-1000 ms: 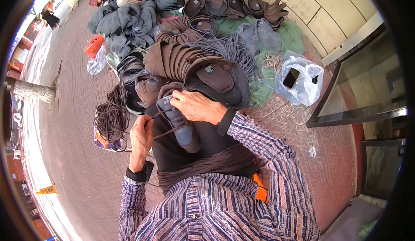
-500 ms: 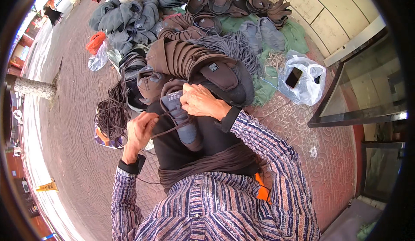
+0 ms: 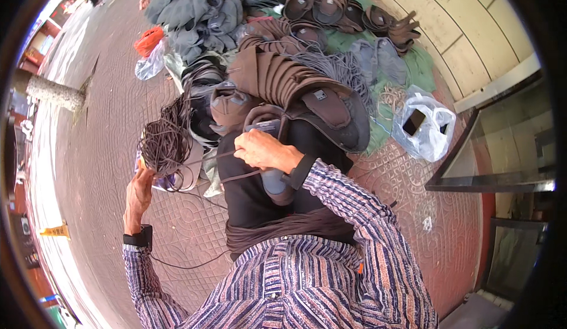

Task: Lacing and tying shoelaces on newly manufactured shoe uppers.

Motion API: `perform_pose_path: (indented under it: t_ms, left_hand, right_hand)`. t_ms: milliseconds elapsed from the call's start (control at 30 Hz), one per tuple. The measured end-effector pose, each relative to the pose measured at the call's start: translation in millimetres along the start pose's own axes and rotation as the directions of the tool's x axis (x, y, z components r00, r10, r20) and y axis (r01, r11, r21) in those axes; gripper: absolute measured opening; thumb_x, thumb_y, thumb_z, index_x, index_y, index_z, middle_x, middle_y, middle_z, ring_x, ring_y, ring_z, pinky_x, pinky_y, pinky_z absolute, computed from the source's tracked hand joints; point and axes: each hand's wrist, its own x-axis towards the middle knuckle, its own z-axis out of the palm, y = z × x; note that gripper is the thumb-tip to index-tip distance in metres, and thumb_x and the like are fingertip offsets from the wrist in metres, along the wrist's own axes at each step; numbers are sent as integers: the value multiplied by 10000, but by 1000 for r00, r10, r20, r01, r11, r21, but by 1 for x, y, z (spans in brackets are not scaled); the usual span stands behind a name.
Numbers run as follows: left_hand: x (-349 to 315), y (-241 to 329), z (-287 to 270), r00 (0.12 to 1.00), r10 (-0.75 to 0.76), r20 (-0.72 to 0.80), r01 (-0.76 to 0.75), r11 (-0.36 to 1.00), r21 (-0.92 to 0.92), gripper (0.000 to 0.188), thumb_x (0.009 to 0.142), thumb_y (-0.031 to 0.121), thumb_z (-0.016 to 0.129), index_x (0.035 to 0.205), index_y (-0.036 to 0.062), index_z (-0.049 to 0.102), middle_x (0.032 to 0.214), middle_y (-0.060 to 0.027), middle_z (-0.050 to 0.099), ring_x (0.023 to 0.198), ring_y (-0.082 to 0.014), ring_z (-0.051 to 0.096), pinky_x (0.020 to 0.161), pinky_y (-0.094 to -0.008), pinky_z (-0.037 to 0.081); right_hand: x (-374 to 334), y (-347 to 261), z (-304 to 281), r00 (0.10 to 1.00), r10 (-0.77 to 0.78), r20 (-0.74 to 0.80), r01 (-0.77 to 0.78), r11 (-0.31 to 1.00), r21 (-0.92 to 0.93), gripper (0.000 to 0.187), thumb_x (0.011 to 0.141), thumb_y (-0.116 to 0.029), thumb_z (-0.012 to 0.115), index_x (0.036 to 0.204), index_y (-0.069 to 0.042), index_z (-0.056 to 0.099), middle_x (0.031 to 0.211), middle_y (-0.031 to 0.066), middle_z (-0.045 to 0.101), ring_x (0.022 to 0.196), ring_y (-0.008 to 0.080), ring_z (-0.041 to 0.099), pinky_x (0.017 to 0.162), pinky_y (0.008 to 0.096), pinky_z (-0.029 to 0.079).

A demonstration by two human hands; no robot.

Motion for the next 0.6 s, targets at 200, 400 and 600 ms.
perform_pose_path:
  t_ms: [200, 400, 600]
  left_hand:
    - [22, 60, 61, 853, 281, -439, -314, 950, -1, 322, 718, 15, 622, 1029, 95, 612, 986, -74, 586, 967, -276, 527, 858, -419, 376]
    - [38, 166, 126, 851, 500, -161, -523, 835, -173, 87, 808, 170, 625, 826, 86, 612, 888, -69, 569, 882, -277, 512, 830, -400, 353]
    - [32, 128, 79, 881, 457, 119, -276, 702, -656, 75, 843, 70, 527, 868, 0, 540, 718, -151, 573, 638, -350, 574, 572, -404, 446]
  right_hand:
    - [39, -4, -20, 977, 213, -23, -190, 914, 359, 249, 886, -156, 529, 826, 72, 611, 604, 116, 629, 420, 162, 591, 359, 255, 437]
    - [31, -10, -44, 987, 138, -86, -75, 854, 515, 422, 893, -133, 555, 1249, 44, 414, 794, 164, 639, 573, 185, 642, 441, 263, 493]
    - [-29, 16, -56, 968, 229, -97, -161, 875, 457, 216, 902, -137, 537, 1015, 40, 589, 805, 116, 643, 593, 161, 650, 449, 255, 511]
